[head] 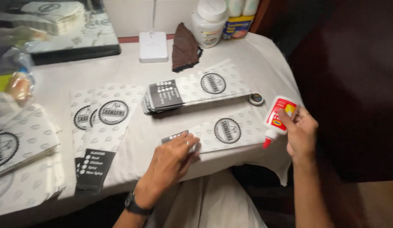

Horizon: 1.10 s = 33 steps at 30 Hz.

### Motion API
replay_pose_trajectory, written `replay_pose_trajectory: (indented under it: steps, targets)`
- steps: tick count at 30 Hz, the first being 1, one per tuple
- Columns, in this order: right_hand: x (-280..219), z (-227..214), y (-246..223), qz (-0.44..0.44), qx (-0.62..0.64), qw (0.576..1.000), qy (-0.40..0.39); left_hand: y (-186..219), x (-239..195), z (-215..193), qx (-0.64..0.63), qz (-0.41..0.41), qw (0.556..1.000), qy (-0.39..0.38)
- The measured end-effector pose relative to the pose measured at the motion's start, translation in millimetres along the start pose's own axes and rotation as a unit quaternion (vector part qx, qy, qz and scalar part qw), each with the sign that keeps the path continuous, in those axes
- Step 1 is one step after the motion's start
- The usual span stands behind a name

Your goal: The person assembles flat paper wrappers by applying glue to the edges and folding them into sleeves. They repeat this process for multiple wrappers, stacking the finished ones on the table.

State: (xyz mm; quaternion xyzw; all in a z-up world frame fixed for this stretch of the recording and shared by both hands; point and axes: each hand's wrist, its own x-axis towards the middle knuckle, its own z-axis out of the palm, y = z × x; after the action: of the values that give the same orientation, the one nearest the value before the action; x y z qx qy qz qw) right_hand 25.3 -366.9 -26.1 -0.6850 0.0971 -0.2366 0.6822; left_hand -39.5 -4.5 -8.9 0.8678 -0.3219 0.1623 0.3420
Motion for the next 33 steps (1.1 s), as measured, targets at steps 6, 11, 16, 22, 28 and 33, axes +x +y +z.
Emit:
replay_pose_trajectory:
  steps: [6,11,16,22,28,33]
  targets:
    - [14.4,-18.0,-6.8,-0.142,-0.511,0.846,-0.063,8.0,-20.0,21.8,0.154,0.068,0.985,-0.028]
    - [-78.3,34.2,-21.5,-0.430,-0.417,0.783,-0.168,1.8,-25.4,31.5,0.193,0.102,0.976,-0.016]
    - [-124.5,42.2,-9.3,-0.463,-0.455,0.678,-0.343,2.1,-38.7,29.5,0.232,0.082,0.969,-0.017]
    - [-98.0,-8.1,-2.8,-0.453,-0.539,0.681,-0.202,2.1,-71.0,20.9,0.487,-0.065,0.870,-0.029]
    - [-85.6,14.5,-30.3,-0.396,-0.563,0.711,-0.143,40.0,-32.8,69.5,0.362,-0.103,0.924,0.068]
    - [-55.9,71.5,-48.9,-0.461,-0.443,0.752,-0.162,45.3,-7.3,82.8,0.321,0.054,0.936,0.131]
